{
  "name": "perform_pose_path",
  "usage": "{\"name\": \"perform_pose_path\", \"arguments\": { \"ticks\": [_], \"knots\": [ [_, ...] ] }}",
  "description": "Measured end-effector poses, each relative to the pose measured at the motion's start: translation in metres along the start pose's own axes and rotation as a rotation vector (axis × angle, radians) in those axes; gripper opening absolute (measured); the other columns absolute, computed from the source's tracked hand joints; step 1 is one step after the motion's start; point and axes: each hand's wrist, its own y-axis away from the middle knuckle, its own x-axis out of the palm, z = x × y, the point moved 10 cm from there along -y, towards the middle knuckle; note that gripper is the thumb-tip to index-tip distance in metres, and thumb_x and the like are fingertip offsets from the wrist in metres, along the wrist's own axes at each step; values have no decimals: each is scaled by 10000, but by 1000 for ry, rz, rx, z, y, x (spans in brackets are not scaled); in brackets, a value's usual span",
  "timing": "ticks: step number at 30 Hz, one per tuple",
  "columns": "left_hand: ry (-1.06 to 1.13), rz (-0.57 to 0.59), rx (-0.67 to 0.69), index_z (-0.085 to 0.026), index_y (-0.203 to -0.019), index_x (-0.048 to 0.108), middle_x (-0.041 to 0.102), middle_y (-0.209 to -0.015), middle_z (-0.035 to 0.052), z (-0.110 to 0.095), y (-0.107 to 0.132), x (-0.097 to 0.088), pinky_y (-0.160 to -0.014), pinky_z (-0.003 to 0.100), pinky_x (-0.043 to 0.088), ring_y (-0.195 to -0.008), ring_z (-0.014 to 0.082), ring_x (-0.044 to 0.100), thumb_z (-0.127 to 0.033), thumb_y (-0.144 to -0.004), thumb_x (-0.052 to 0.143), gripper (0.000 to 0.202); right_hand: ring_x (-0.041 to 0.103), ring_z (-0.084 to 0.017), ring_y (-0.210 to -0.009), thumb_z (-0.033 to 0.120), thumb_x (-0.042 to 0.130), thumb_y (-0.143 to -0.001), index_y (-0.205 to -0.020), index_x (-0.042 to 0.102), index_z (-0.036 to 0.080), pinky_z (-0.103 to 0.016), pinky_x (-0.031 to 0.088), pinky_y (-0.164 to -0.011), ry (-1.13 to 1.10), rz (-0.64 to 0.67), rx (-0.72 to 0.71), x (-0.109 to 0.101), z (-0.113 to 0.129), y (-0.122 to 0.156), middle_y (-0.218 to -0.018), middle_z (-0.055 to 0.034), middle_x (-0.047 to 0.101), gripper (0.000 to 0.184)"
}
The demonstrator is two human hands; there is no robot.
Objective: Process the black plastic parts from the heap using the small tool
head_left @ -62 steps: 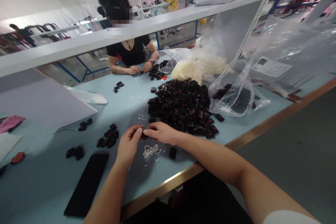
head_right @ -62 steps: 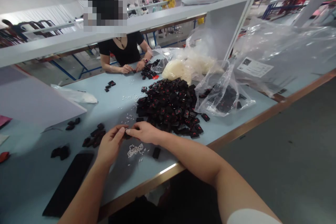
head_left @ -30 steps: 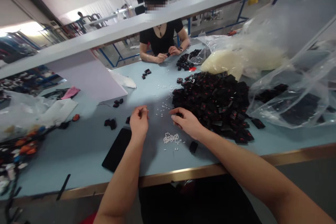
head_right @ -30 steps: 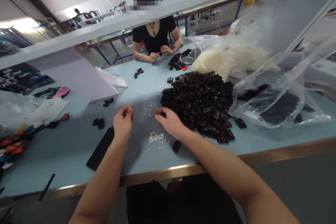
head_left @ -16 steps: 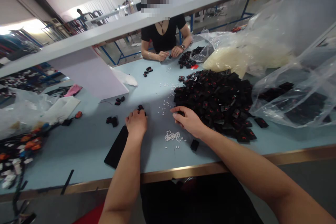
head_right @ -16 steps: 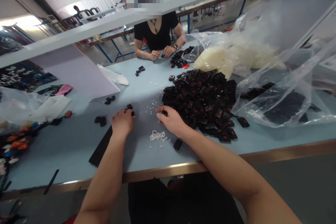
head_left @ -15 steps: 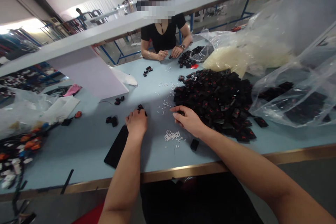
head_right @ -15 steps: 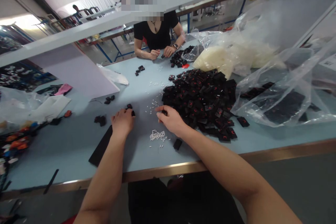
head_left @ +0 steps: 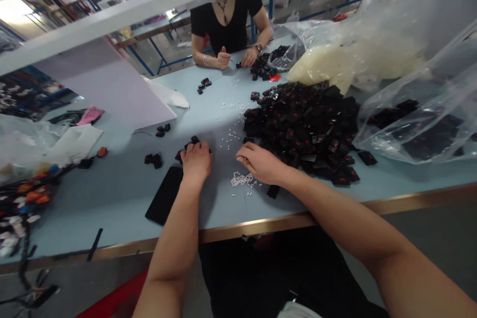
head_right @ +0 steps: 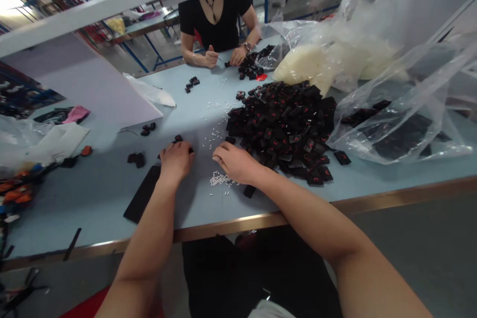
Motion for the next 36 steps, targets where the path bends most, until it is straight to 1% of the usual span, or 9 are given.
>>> {"name": "perform_pose_path", "arguments": {
  "ticks": [2, 5, 9, 13, 18, 21, 25, 31, 36],
  "knots": [
    [-12, 5, 0, -166, -1125, 625, 656, -1134, 202, -3, 1, 0, -902, 547, 404, -1150, 404, 521, -211, -881, 511, 273, 586, -190, -883, 141, 485, -940, -1069, 680, 169, -302, 435, -798, 106, 106, -40, 16, 3, 2, -1019, -100, 631, 235],
    [-9, -39, -13, -151, -1124, 625, 648, -1125, 210, -5, 3, -5, -902, 540, 404, -1130, 406, 536, -214, -868, 521, 283, 599, -220, -861, 184, 545, -930, -986, 718, 178, -325, 426, -780, 268, 213, -72, 34, 6, 4, -932, -101, 653, 182],
    [114, -141, -23, -172, -1164, 621, 631, -1169, 185, -7, 4, -16, -940, 502, 409, -1137, 381, 548, -211, -860, 545, 315, 626, -237, -855, 209, 553, -939, -933, 730, 170, -335, 436, -777, 362, 257, -62, 42, 8, 3, -897, -114, 678, 181],
    [352, -269, 24, -173, -1185, 621, 625, -1170, 154, -9, 4, -28, -984, 453, 434, -1126, 328, 569, -175, -842, 569, 347, 642, -261, -885, 165, 545, -927, -929, 714, 136, -348, 453, -795, 459, 268, -38, 43, 9, 1, -919, -142, 690, 171],
    [634, -349, 47, -191, -1170, 648, 622, -1111, 102, -9, 6, -31, -787, 340, 532, -858, 199, 620, -183, -812, 619, 359, 645, -270, -926, 156, 511, -925, -978, 696, 112, -346, 468, -809, 482, 288, -4, 45, 4, 1, -949, -157, 691, 197],
    [791, -351, 53, -194, -1156, 661, 624, -1100, 87, -10, 8, -31, -737, 304, 535, -828, 167, 616, -194, -803, 636, 354, 647, -266, -920, 183, 533, -903, -966, 693, 121, -330, 469, -785, 449, 274, 39, 41, -4, 0, -967, -151, 697, 183],
    [1068, -240, 0, -208, -1126, 681, 664, -994, 54, -11, 5, -18, -760, 311, 536, -861, 175, 635, -231, -779, 676, 348, 654, -244, -897, 170, 531, -874, -970, 684, 129, -307, 458, -766, 387, 219, 127, 29, -14, -1, -980, -135, 707, 185],
    [1790, 76, -35, -209, -1095, 686, 704, -1025, 56, -30, 4, 7, -737, 324, 566, -818, 171, 694, -292, -772, 708, 335, 639, -218, -848, 128, 542, -839, -1021, 633, 131, -288, 436, -714, 228, 156, 197, 16, -18, -2, -972, -114, 711, 203],
    [2018, 243, -30, -186, -1034, 691, 728, -954, 54, -44, 10, 7, -845, 328, 579, -913, 191, 722, -318, -793, 750, 282, 616, -191, -829, 62, 560, -794, -951, 627, 147, -277, 448, -734, 24, -52, 192, -2, -24, -5, -925, -91, 686, 191]
  ]
}}
